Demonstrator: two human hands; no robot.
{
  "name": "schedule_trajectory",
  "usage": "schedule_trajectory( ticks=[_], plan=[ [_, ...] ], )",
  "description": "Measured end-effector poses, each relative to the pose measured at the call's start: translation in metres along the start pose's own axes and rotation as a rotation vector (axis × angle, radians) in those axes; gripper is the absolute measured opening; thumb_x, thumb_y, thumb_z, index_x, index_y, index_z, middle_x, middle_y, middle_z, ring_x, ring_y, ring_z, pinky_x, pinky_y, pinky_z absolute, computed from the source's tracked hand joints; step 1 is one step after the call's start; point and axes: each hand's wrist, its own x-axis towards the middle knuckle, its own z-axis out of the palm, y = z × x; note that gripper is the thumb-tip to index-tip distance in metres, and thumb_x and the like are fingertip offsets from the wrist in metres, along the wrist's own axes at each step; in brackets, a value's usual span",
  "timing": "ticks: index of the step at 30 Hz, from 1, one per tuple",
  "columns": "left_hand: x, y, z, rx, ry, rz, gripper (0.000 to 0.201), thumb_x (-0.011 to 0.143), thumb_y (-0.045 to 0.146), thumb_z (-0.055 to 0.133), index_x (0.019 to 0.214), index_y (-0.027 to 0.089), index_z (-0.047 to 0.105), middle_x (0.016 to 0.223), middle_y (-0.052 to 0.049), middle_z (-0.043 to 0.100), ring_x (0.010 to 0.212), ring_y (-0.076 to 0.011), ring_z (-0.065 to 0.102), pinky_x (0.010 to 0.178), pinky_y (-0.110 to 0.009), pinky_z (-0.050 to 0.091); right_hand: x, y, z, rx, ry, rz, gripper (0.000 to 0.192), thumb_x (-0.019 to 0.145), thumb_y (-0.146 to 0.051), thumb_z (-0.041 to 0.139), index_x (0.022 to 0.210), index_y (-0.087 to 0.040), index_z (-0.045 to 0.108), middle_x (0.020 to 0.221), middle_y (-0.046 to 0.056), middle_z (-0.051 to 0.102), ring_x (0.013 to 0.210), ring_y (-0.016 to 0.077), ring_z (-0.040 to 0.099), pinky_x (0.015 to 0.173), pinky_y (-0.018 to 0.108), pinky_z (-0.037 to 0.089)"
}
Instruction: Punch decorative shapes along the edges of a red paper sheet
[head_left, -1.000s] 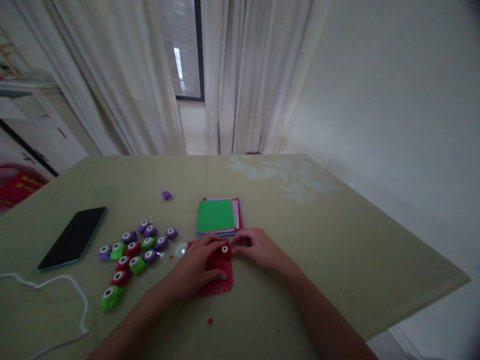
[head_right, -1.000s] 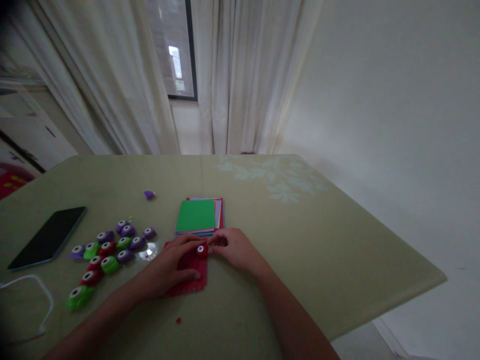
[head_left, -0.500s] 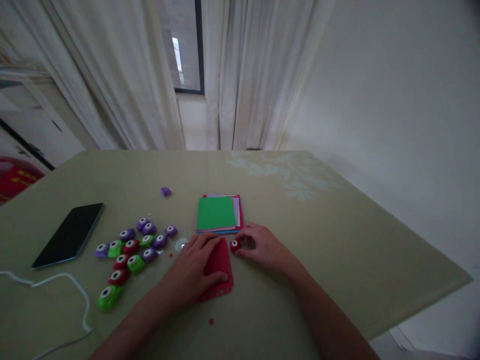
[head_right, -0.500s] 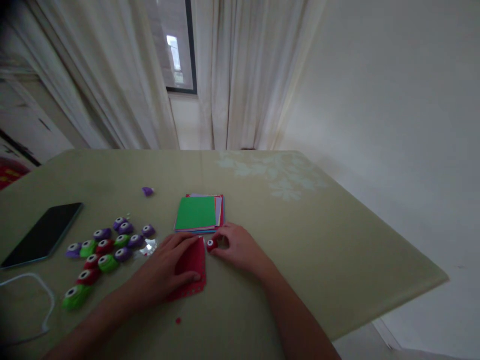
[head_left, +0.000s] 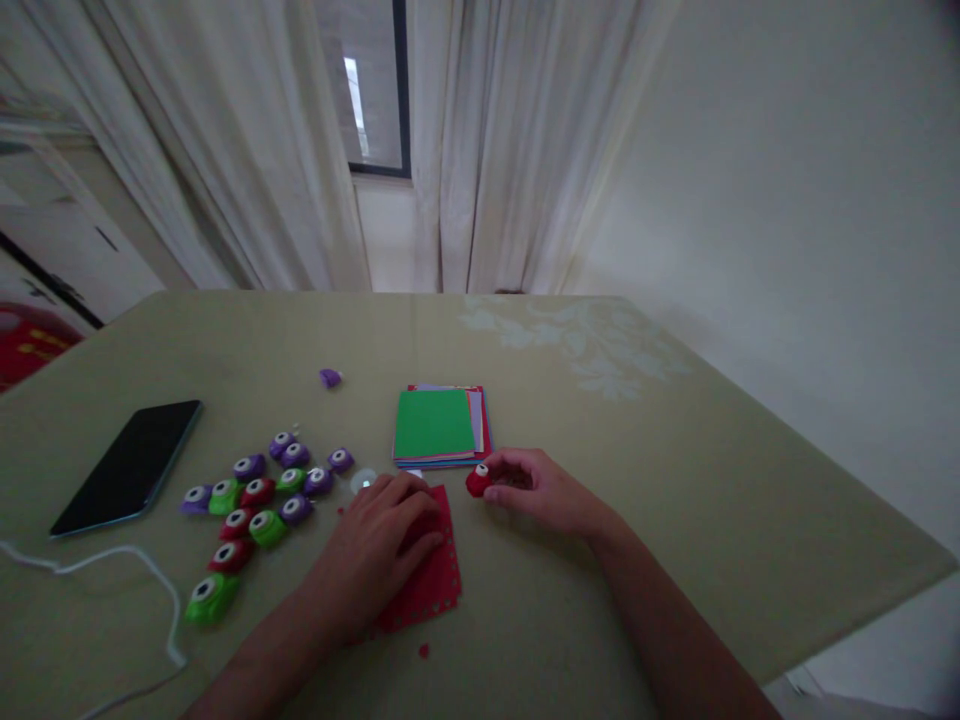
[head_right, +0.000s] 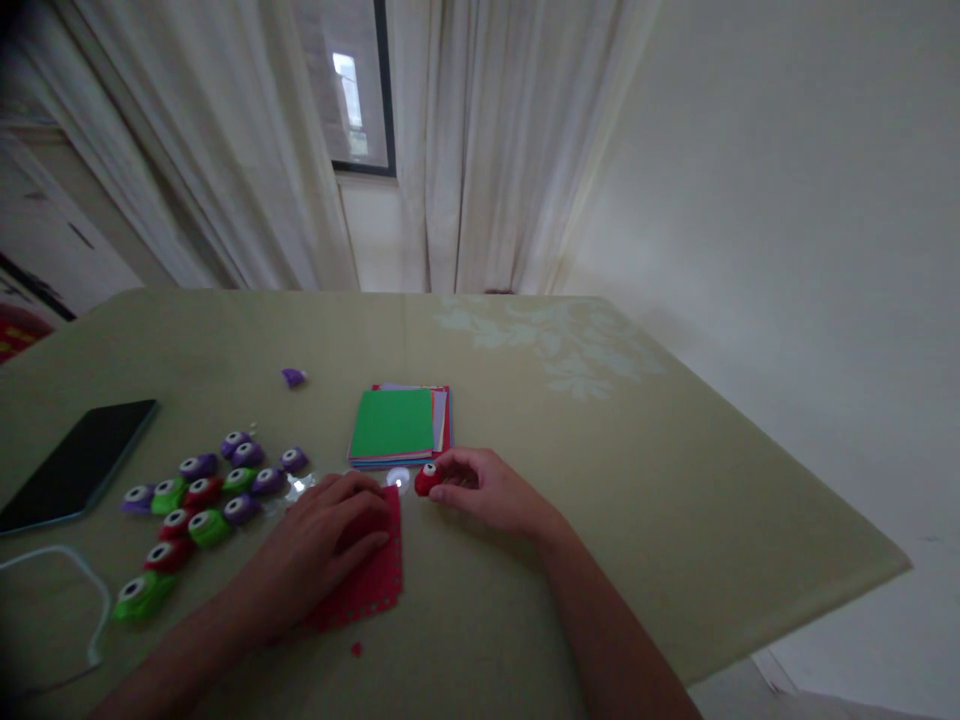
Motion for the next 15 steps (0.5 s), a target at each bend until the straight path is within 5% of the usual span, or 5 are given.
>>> schedule_trajectory(
  ticks=[6, 11, 15],
  plan=[
    [-0.01, -0.015, -0.011, 0.045, 0.037, -0.083, 0.045, 0.096, 0.039, 0.072, 0.139, 0.027, 0.067, 0.144, -0.01, 0.067, 0.134, -0.0362, 0.059, 0.118, -0.055, 0.044, 0.0, -0.001, 0.004, 0.098, -0.001, 0.001, 0.036, 0.086, -0.041, 0.087, 0.112, -0.02, 0.075, 0.113, 0.011, 0.082, 0.099, 0.0234, 0.076, 0.089, 0.036, 0.057],
    [-0.015, -0.023, -0.022, 0.103, -0.023, -0.247, 0.056, 0.082, 0.045, 0.082, 0.131, 0.02, 0.069, 0.134, -0.015, 0.068, 0.127, -0.0401, 0.062, 0.111, -0.055, 0.047, 0.003, 0.003, 0.006, 0.121, 0.027, -0.03, 0.037, 0.083, -0.041, 0.089, 0.11, -0.019, 0.075, 0.109, 0.01, 0.082, 0.095, 0.022, 0.075, 0.087, 0.035, 0.056],
    [-0.011, -0.021, -0.026, 0.023, -0.105, -0.269, 0.043, 0.081, 0.039, 0.081, 0.118, 0.019, 0.07, 0.116, -0.011, 0.074, 0.11, -0.037, 0.067, 0.096, -0.047, 0.051, 0.006, 0.005, 0.01, 0.155, 0.05, -0.054, 0.039, 0.081, -0.039, 0.091, 0.111, -0.019, 0.076, 0.105, 0.008, 0.081, 0.089, 0.0201, 0.073, 0.081, 0.033, 0.054]
  ],
)
